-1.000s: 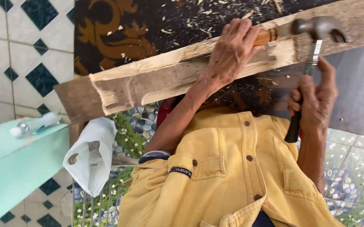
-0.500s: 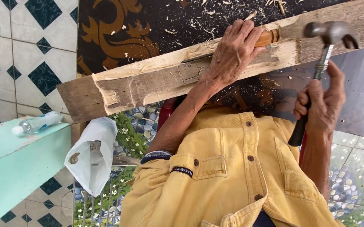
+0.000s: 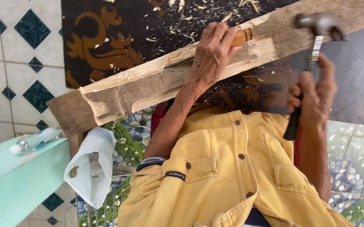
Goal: Using a hammer and chisel to carve a recessed area into a wooden plank.
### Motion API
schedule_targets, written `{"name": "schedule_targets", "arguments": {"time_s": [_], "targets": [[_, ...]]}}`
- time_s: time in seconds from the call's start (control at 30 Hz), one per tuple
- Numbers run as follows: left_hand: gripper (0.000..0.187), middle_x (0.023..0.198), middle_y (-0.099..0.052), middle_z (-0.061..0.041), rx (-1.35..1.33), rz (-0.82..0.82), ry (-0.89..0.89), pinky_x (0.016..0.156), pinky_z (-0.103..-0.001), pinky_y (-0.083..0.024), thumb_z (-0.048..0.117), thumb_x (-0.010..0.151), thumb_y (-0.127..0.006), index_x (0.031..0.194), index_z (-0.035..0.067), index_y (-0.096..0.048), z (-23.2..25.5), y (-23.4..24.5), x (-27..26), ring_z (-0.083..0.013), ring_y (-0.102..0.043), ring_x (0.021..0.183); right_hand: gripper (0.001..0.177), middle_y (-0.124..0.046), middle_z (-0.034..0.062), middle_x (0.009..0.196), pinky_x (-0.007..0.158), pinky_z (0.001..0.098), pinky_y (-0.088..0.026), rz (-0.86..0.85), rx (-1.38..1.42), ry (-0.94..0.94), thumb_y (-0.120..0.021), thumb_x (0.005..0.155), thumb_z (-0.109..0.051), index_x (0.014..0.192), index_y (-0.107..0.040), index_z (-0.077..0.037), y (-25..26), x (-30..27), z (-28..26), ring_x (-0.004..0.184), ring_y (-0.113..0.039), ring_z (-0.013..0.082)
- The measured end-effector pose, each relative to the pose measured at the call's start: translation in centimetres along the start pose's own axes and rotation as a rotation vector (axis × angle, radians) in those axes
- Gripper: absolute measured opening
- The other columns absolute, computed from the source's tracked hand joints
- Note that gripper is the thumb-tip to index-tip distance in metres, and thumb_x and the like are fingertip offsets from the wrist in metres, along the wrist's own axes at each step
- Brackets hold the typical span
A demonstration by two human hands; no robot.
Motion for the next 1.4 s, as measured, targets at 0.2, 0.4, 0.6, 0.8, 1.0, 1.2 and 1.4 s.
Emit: {"name": "schedule_targets", "arguments": {"time_s": [0.2, 0.4, 0.6, 0.8, 1.0, 1.2, 1.4], "targets": [[0.07, 0.133, -0.066, -0.015, 0.007, 0.019, 0.008, 0.114, -0.045, -0.057, 0.038, 0.089, -0.1, 0.137, 0.001, -0.065, -0.5, -2.2, -0.6, -0.0305, -0.059, 0.127, 0.039, -0.033, -0.0022, 0.078, 0.038, 0.0226, -0.033, -0.204, -0.115, 0.148, -0.039, 0.12, -0.002, 0.151, -0.024, -0.02, -3.5, -0.2, -0.4, 0.052, -0.034, 0.0106], [0.067, 0.127, -0.066, -0.014, 0.062, 0.057, -0.01, 0.105, -0.042, -0.061, 0.04, 0.089, -0.099, 0.132, 0.001, -0.066, -0.4, -2.4, -0.7, -0.0293, -0.059, 0.122, 0.037, -0.037, -0.0027, 0.075, 0.04, 0.0199, -0.032, -0.166, -0.157, 0.01, -0.041, 0.119, -0.006, 0.153, -0.033, -0.018, -2.3, -0.8, 0.4, 0.054, -0.037, 0.0083], [0.064, 0.126, -0.061, -0.012, 0.072, 0.09, -0.022, 0.107, -0.041, -0.063, 0.035, 0.089, -0.1, 0.13, 0.001, -0.064, -0.2, -1.9, -0.7, -0.0283, -0.058, 0.121, 0.034, -0.035, -0.0053, 0.075, 0.038, 0.0183, -0.028, -0.025, -0.052, 0.134, -0.04, 0.121, -0.008, 0.149, -0.032, -0.025, -1.3, 0.2, -0.6, 0.052, -0.032, 0.0059], [0.068, 0.131, -0.067, -0.016, 0.119, 0.086, -0.02, 0.111, -0.047, -0.061, 0.045, 0.089, -0.098, 0.132, 0.003, -0.067, -0.8, -3.7, -1.4, -0.0344, -0.063, 0.126, 0.039, -0.038, -0.0027, 0.071, 0.036, 0.0201, -0.033, -0.243, -0.124, -0.022, -0.043, 0.118, -0.01, 0.155, -0.033, -0.015, -3.7, -0.7, 0.9, 0.049, -0.038, 0.0085], [0.068, 0.129, -0.065, -0.016, 0.08, 0.061, -0.024, 0.113, -0.046, -0.06, 0.035, 0.088, -0.102, 0.132, 0.0, -0.064, -0.3, -2.4, -0.9, -0.0336, -0.061, 0.126, 0.024, -0.03, -0.0038, 0.075, 0.042, 0.0183, -0.027, -0.024, -0.038, 0.108, -0.038, 0.127, -0.019, 0.149, -0.031, -0.027, -0.5, -0.2, -0.2, 0.054, -0.03, 0.0052], [0.072, 0.128, -0.062, -0.012, 0.086, 0.089, -0.016, 0.109, -0.044, -0.063, 0.037, 0.083, -0.105, 0.131, 0.002, -0.064, -0.8, -2.6, -1.1, -0.0306, -0.06, 0.124, 0.037, -0.032, 0.0008, 0.068, 0.04, 0.0232, -0.029, -0.259, -0.092, -0.071, -0.044, 0.116, -0.016, 0.151, -0.033, -0.017, -5.1, -0.7, 0.7, 0.047, -0.032, 0.0084], [0.068, 0.124, -0.059, -0.011, 0.038, 0.065, -0.032, 0.11, -0.04, -0.061, 0.029, 0.086, -0.105, 0.13, -0.001, -0.062, -0.1, -0.4, -0.6, -0.0275, -0.059, 0.119, 0.028, -0.027, -0.0012, 0.074, 0.045, 0.0221, -0.027, -0.047, -0.058, 0.113, -0.039, 0.127, -0.025, 0.153, -0.028, -0.023, -1.3, 0.1, -0.5, 0.053, -0.028, 0.0068]]}}
Point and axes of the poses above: each hand's wrist, its own x-axis towards the middle knuckle, its own y-axis out of the back of the hand, z = x × y, the point moved 10 cm from there along x, towards the middle knuckle
